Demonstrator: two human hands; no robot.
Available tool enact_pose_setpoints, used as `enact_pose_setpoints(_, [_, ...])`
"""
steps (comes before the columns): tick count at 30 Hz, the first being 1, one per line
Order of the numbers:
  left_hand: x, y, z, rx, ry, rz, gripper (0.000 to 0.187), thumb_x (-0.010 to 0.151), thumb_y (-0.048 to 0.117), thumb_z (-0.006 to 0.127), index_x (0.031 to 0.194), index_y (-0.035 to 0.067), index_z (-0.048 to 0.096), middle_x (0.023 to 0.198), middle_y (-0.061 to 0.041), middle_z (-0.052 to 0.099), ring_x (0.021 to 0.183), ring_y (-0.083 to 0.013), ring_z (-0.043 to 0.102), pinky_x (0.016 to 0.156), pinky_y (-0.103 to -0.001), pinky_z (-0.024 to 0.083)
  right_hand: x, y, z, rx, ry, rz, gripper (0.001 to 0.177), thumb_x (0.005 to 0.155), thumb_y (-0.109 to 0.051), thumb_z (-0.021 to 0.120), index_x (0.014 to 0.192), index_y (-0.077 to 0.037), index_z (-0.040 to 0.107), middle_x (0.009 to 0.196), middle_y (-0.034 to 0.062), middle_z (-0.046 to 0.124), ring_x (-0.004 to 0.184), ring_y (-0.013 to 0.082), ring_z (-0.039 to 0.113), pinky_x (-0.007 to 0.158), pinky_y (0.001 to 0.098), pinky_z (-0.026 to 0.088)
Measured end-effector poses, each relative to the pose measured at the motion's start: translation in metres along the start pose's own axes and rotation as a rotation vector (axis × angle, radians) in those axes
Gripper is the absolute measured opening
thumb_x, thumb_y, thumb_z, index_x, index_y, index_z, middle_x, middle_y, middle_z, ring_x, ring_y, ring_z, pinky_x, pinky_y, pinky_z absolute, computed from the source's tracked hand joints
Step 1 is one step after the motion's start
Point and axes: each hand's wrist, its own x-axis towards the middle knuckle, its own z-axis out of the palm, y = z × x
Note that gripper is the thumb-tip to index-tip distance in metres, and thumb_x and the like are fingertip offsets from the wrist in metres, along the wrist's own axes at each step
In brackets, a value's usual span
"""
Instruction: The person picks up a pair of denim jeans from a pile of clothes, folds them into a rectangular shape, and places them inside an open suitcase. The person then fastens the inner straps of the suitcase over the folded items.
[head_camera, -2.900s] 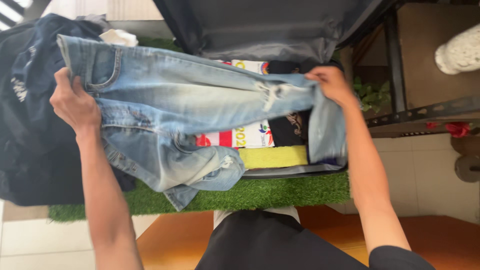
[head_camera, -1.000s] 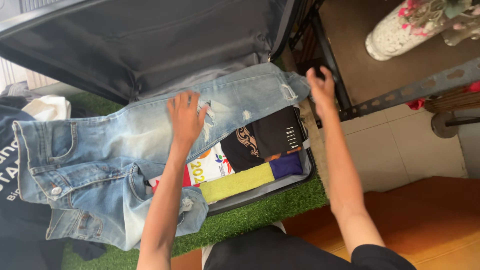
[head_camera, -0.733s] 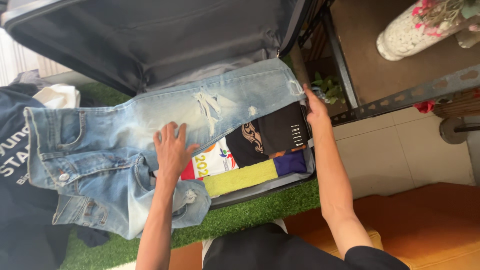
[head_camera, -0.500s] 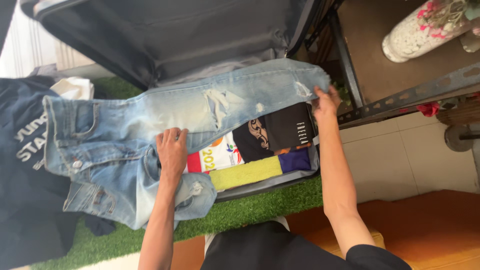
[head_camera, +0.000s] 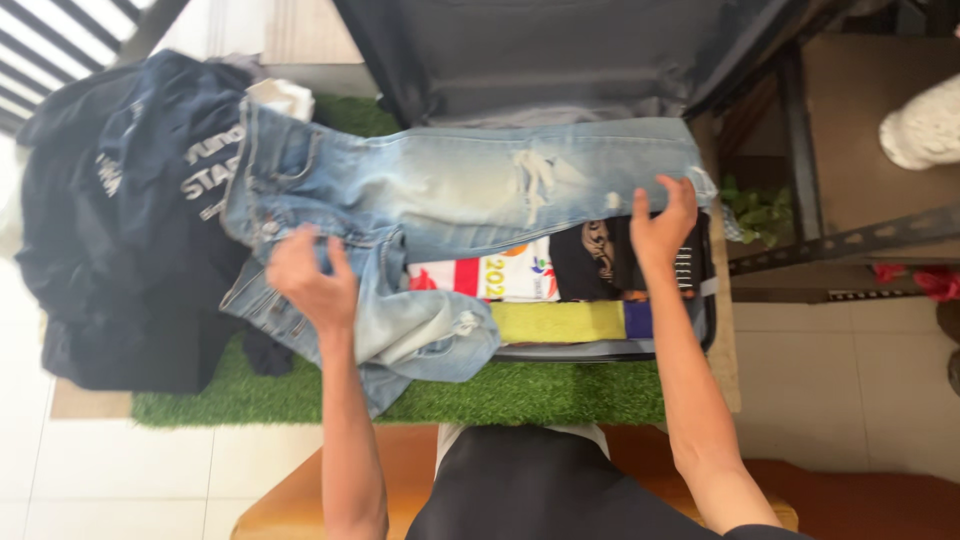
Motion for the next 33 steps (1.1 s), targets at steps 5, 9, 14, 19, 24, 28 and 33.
enact_pose_setpoints(5, [0.036,-0.077,0.006,0.305,0.107,-0.024,0.082,0.085,0.055,0.085,0.134,-0.004,0.056,0.121,-0.023,0.066,0.115,-0.0411,0.059,0.104,-0.051,0.031,-0.033,-0.069,0.054,0.009,-0.187,-0.411,0.035,0.093,-0.026,0.078,0.119,-0.005,0.068,0.138,0.018,0.064,0.133,0.0362,0.054,0.117,0.0483,0.038])
enact_pose_setpoints(9, [0.044,-0.1,0.02,0.315,-0.104,-0.117,0.07,0.078,0.049,0.086,0.115,-0.005,0.063,0.089,-0.022,0.069,0.09,-0.0398,0.064,0.103,-0.057,0.036,-0.062,-0.101,0.081,-0.063,-0.527,-0.626,0.063,0.075,-0.045,0.088,0.117,-0.001,0.07,0.14,0.0166,0.062,0.136,0.0343,0.046,0.115,0.0511,0.032])
enact_pose_setpoints(14, [0.048,-0.106,0.004,-0.026,-0.07,-0.135,0.021,0.095,0.017,0.077,0.099,-0.001,0.067,0.082,-0.022,0.069,0.08,-0.0417,0.067,0.074,-0.051,0.05,-0.073,-0.105,0.067,-0.014,-0.493,-0.616,0.087,0.068,-0.054,0.088,0.131,0.001,0.063,0.144,0.0208,0.054,0.137,0.0381,0.044,0.115,0.052,0.03])
enact_pose_setpoints(19, [0.065,-0.102,-0.025,-0.186,0.0,-0.061,0.013,0.095,0.005,0.074,0.099,-0.004,0.066,0.082,-0.024,0.069,0.072,-0.0412,0.07,0.066,-0.05,0.051,-0.042,-0.055,0.014,-0.175,-0.293,-0.476,0.069,0.075,-0.04,0.091,0.131,-0.007,0.067,0.144,0.0153,0.057,0.134,0.038,0.049,0.114,0.0507,0.034])
enact_pose_setpoints(24, [0.086,-0.111,-0.035,-0.109,0.059,-0.018,0.012,0.097,0.003,0.074,0.1,-0.004,0.065,0.081,-0.022,0.066,0.073,-0.0401,0.068,0.068,-0.049,0.049,-0.019,-0.022,-0.001,-0.215,-0.216,-0.555,0.032,0.088,-0.022,0.086,0.116,-0.009,0.076,0.126,0.008,0.07,0.128,0.0302,0.056,0.11,0.0477,0.038])
enact_pose_setpoints(28, [0.111,-0.146,-0.045,0.067,0.153,-0.053,0.01,0.091,0.0,0.072,0.097,-0.004,0.065,0.086,-0.02,0.069,0.079,-0.0386,0.07,0.072,-0.049,0.049,-0.042,-0.047,0.019,-0.13,-0.179,-0.545,0.015,0.092,-0.013,0.084,0.104,-0.009,0.077,0.107,0.0038,0.074,0.115,0.0229,0.062,0.103,0.0437,0.044])
enact_pose_setpoints(33, [0.114,-0.166,-0.048,-0.073,0.054,-0.141,0.031,0.095,0.017,0.085,0.107,-0.004,0.066,0.092,-0.022,0.072,0.086,-0.0406,0.072,0.078,-0.049,0.053,-0.064,-0.081,0.028,-0.119,-0.281,-0.581,0.025,0.082,-0.009,0.082,0.107,-0.006,0.075,0.116,0.0072,0.074,0.115,0.0288,0.062,0.099,0.0435,0.044])
